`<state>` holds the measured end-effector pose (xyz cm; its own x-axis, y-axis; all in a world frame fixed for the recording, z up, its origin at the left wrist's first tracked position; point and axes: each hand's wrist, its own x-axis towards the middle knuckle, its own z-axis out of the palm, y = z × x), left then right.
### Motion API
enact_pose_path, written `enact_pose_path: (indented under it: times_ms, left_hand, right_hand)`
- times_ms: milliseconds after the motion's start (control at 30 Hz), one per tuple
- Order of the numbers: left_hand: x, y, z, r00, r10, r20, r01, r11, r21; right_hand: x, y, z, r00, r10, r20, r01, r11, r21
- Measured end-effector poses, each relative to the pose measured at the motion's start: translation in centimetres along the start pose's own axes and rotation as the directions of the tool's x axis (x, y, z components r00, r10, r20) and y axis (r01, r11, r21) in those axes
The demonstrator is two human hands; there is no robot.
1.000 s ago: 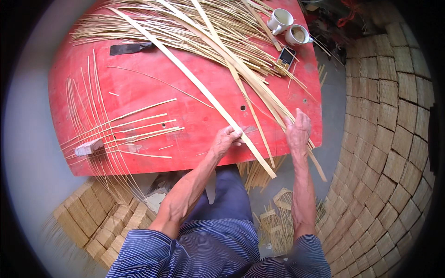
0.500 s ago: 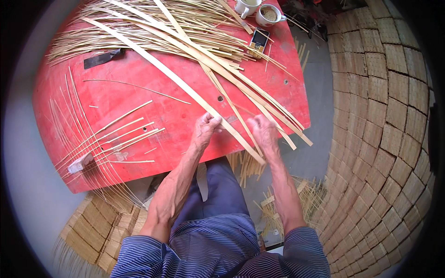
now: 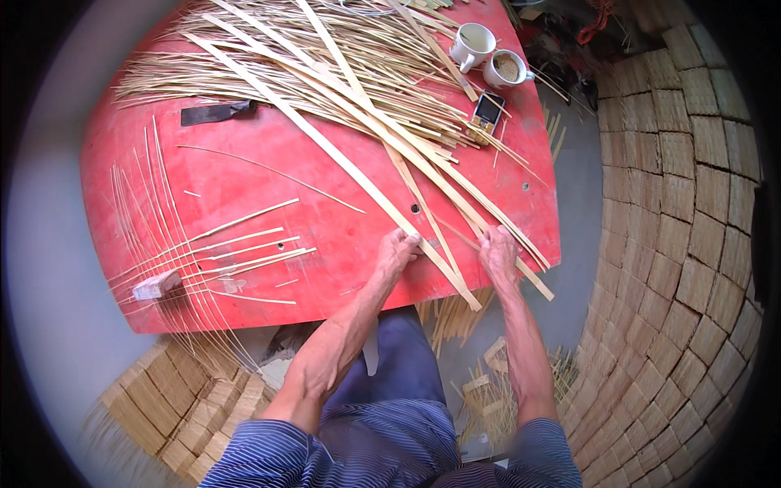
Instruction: The person weaves thin bamboo strips into a grid pattern on a red work surface. They interlace the strips by hand, periodically tapping them with a wooden block to tighten the weave. The person also gathers and organizes additional bamboo strips from a nearby pile.
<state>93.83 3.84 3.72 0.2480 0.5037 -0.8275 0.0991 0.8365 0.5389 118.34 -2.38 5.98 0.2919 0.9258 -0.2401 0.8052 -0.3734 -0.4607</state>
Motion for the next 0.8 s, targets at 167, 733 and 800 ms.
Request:
enact_pose_path:
  times_ms: [167,733,800]
  left_hand:
    - [1.1,1.9,0.4,0.987,0.124,-0.099,-0.122,0.992,0.034]
    - [8.6,7.8,3.4,0.956,0.194,0.218,-0.106,0.927,-0.361]
    - [10.7,7.1,2.0,0.957,0.256,0.139,-0.230,0.957,-0.178]
  right_hand:
    - [-0.4,-1.7,-2.2,0.971,0.231,0.057,-0.237,0.963,0.128]
    - [2.1,0.2,-4.1,0.983,-0.050,-0.178,0.073,0.990,0.125]
    - [3.1,-0.8,-4.0,0.992,0.086,-0.088,-0.059,0.959,0.276]
